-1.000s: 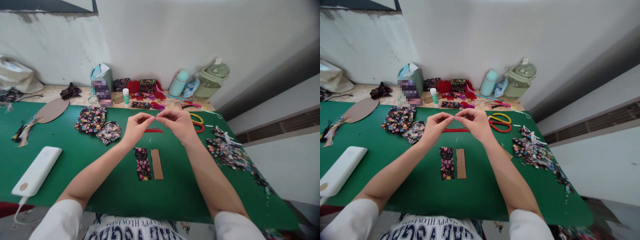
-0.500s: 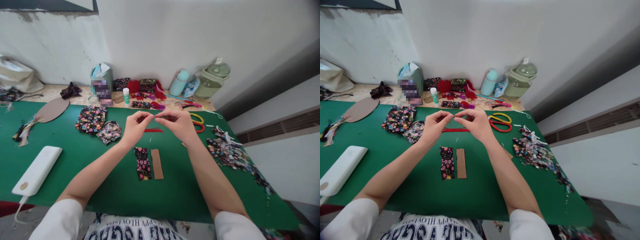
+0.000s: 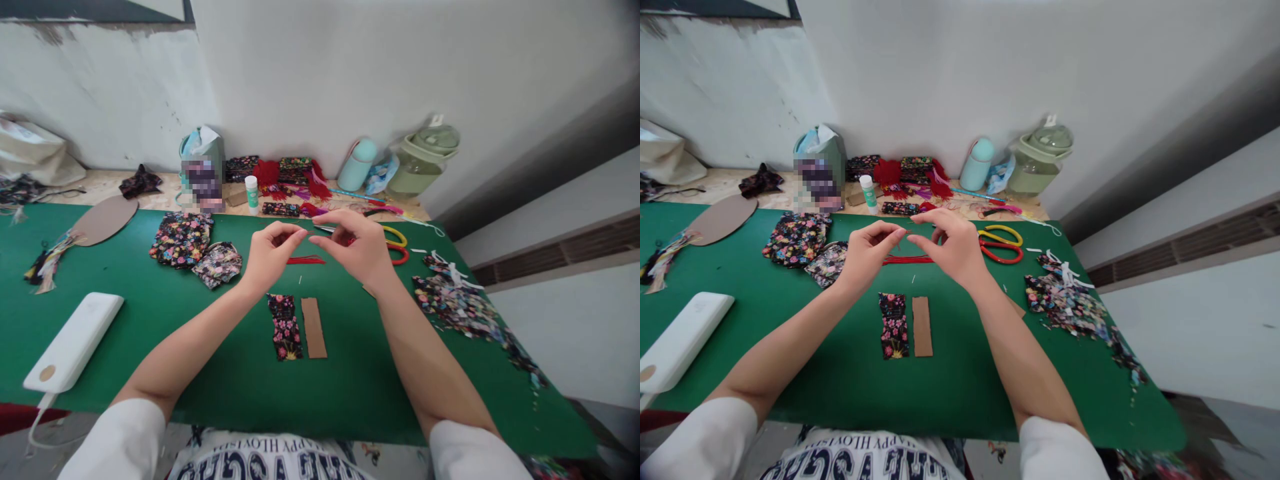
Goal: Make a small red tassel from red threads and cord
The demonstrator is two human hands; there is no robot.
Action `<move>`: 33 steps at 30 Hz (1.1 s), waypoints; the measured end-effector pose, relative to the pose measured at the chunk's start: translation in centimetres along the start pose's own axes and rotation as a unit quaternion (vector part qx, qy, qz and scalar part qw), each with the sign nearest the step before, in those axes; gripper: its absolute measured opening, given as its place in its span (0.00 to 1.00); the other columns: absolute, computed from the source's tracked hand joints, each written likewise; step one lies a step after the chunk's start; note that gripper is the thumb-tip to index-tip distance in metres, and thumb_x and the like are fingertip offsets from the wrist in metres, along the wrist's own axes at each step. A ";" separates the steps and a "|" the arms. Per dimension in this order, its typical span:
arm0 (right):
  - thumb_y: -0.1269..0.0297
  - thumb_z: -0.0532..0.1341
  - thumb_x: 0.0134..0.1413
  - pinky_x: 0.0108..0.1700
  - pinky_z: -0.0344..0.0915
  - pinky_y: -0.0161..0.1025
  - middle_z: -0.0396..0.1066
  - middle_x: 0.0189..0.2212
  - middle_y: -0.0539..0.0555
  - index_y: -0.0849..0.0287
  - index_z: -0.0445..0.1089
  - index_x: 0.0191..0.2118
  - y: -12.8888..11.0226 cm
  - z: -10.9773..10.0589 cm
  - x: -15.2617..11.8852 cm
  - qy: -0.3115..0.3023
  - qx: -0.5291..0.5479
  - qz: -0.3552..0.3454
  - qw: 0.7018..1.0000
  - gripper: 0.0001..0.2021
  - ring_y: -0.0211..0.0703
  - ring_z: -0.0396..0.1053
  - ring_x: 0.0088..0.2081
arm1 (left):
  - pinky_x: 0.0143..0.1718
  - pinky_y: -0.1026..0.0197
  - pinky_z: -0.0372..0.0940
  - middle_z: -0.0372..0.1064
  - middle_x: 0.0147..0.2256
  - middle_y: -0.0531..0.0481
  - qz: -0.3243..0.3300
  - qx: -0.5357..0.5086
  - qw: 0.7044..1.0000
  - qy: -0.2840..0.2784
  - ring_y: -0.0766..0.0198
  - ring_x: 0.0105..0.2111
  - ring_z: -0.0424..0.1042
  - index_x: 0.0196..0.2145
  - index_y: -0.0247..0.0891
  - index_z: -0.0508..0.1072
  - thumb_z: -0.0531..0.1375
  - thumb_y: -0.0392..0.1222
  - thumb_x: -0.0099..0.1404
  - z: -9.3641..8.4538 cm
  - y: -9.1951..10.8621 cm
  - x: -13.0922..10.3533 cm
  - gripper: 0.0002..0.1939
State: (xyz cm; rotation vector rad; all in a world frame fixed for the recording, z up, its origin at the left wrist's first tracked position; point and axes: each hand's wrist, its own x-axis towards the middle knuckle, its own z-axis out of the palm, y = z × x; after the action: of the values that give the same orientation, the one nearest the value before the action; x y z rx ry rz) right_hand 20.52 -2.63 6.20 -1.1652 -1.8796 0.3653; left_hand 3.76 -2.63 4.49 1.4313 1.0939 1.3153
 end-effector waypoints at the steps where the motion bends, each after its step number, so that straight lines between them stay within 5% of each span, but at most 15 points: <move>1: 0.56 0.63 0.53 0.28 0.64 0.34 0.75 0.39 0.55 0.56 0.76 0.41 -0.1 -0.1 0.0 0.003 -0.036 -0.038 0.999 0.12 0.32 0.65 0.22 | 0.27 0.65 0.59 0.68 0.24 0.53 0.000 -0.001 1.000 0.000 0.70 0.25 0.63 0.28 0.35 0.75 0.63 0.42 0.58 0.0 0.0 0.0 0.07; 6: 0.60 0.58 0.60 0.36 0.68 0.35 0.78 0.36 0.55 0.56 0.77 0.40 -0.2 -0.2 -0.1 0.021 -0.176 -0.164 0.970 0.11 0.39 0.74 0.34 | 0.27 0.64 0.58 0.68 0.24 0.53 0.006 -0.003 1.000 -0.002 0.69 0.24 0.63 0.27 0.35 0.75 0.64 0.42 0.58 0.1 0.0 0.0 0.07; 14: 0.63 0.56 0.63 0.33 0.65 0.33 0.78 0.33 0.54 0.58 0.76 0.37 -0.1 -0.2 -0.4 0.005 -0.184 -0.180 0.966 0.11 0.38 0.74 0.33 | 0.26 0.64 0.59 0.70 0.24 0.52 0.003 0.009 1.000 -0.017 0.69 0.24 0.64 0.28 0.36 0.76 0.64 0.47 0.57 0.1 -0.1 0.0 0.11; 21: 0.63 0.54 0.63 0.29 0.56 0.36 0.77 0.32 0.54 0.60 0.72 0.35 0.6 -0.7 0.0 -0.054 -0.274 -0.123 0.952 0.11 0.42 0.72 0.33 | 0.25 0.65 0.59 0.72 0.24 0.50 -0.007 0.097 0.988 -0.121 0.67 0.24 0.65 0.30 0.35 0.78 0.61 0.49 0.58 -1.1 -0.4 1.2 0.13; 26: 0.64 0.55 0.62 0.30 0.54 0.37 0.77 0.35 0.54 0.58 0.71 0.36 1.6 -1.7 0.4 -0.167 -0.301 -0.035 0.938 0.09 0.44 0.71 0.35 | 0.33 0.62 0.63 0.75 0.29 0.47 0.046 0.311 0.929 -0.195 0.64 0.28 0.70 0.29 0.38 0.79 0.57 0.38 0.61 -3.0 -0.2 2.7 0.10; 33: 0.65 0.54 0.61 0.29 0.54 0.35 0.77 0.36 0.54 0.57 0.73 0.37 2.9 -1.4 1.0 -0.317 -0.304 0.097 0.893 0.09 0.44 0.71 0.35 | 0.36 0.61 0.66 0.74 0.22 0.50 -0.016 0.431 0.860 -0.274 0.62 0.26 0.72 0.27 0.39 0.78 0.55 0.29 0.57 -4.5 -1.3 3.6 0.12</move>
State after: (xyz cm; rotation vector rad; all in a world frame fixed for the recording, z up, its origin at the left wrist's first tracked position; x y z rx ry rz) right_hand 23.09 -0.57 5.71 -1.8204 -2.5603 0.2909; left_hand -0.65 1.39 4.24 2.2290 1.3434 0.2737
